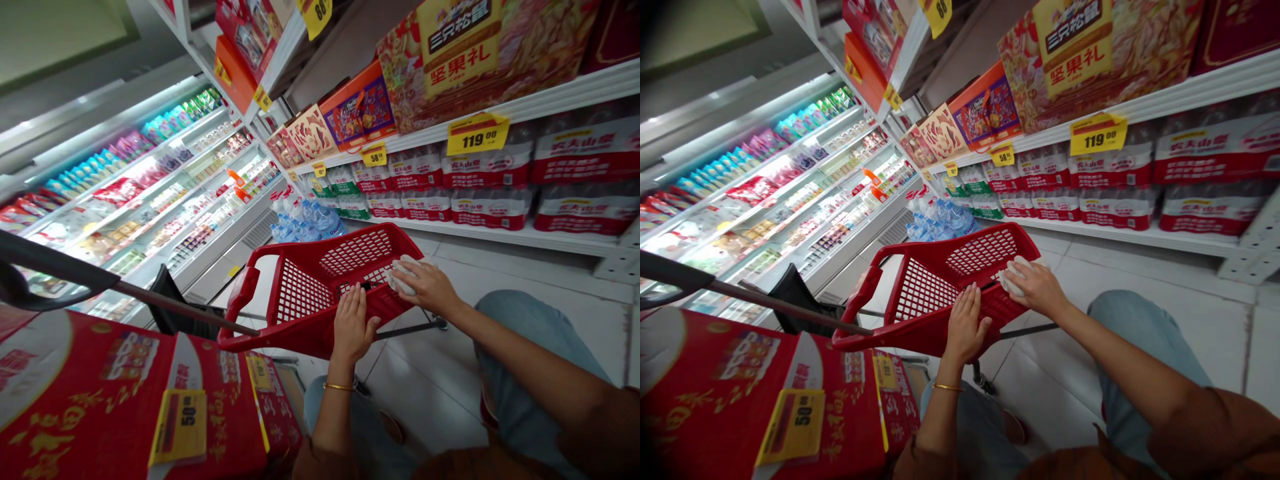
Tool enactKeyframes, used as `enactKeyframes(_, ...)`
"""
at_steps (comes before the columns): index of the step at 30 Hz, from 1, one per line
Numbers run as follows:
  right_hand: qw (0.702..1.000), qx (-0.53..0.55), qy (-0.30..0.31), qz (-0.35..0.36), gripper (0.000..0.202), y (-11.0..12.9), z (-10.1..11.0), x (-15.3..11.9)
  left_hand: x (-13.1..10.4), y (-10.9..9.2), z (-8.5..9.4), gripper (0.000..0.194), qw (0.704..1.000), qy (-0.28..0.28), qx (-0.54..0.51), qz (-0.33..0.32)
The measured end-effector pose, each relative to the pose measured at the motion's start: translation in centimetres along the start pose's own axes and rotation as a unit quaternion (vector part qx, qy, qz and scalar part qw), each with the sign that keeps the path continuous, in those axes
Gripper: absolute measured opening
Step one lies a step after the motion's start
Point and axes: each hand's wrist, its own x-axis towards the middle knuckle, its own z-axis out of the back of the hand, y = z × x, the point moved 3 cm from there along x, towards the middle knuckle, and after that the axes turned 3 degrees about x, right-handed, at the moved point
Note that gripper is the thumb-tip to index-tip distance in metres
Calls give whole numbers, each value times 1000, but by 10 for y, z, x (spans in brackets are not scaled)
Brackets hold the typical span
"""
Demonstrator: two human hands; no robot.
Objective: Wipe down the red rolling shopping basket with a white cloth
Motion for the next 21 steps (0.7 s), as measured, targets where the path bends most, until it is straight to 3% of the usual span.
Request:
enactKeyframes(5, 1000, -24, -11, 0, 27, -17, 6, -2, 0, 2, -4, 60, 1000, -11, -5, 7)
enactKeyframes(13, 1000, -19, 2, -10, 27, -18, 7, 1, 0, 4, -9, 57, 999, -30, -18, 17)
enactKeyframes(17, 999, -5, -1, -35, 29, -2, 7, 9, -1, 4, -10, 59, 999, -37, -17, 18)
enactKeyframes(21, 999, 25, 8, -29, 36, 35, 0, 25, -2, 1, -12, 61, 999, -49, -4, 22)
